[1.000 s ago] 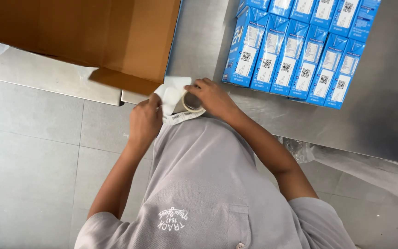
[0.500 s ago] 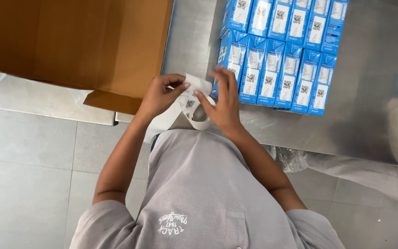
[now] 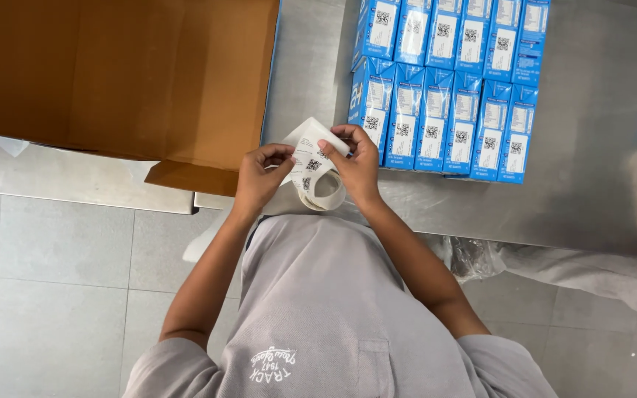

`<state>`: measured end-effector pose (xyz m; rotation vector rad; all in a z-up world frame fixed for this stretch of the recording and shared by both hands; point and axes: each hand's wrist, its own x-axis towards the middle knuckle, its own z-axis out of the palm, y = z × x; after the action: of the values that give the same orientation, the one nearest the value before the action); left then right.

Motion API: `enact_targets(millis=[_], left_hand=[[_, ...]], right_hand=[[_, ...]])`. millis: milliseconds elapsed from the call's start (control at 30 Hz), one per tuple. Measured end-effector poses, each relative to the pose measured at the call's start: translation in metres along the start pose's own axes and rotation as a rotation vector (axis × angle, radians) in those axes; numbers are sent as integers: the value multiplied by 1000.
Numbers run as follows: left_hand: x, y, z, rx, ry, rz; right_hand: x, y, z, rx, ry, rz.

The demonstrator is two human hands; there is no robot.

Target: The person places blue cartons into a cardboard box and then applies labels from a roll onto the cartons arranged on a metal table. The person tears off individual labels and sticks them onto the top of each carton.

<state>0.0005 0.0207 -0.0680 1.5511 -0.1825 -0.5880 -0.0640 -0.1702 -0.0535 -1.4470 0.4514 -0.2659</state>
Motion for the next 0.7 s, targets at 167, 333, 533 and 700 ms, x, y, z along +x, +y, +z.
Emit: enact_targets(millis=[167, 333, 533, 700], left_hand=[[-5, 2, 6, -15, 7, 28], [-10, 4, 10, -17, -8, 67], [-16, 19, 16, 26, 14, 139], [-21, 36, 17, 190, 21, 220]], right_hand=[[-22, -60, 18, -756, 250, -538], [-29, -34, 11, -775, -31, -690], [-28, -27, 10, -776, -116, -714], [-26, -24, 6, -916, -193, -861]])
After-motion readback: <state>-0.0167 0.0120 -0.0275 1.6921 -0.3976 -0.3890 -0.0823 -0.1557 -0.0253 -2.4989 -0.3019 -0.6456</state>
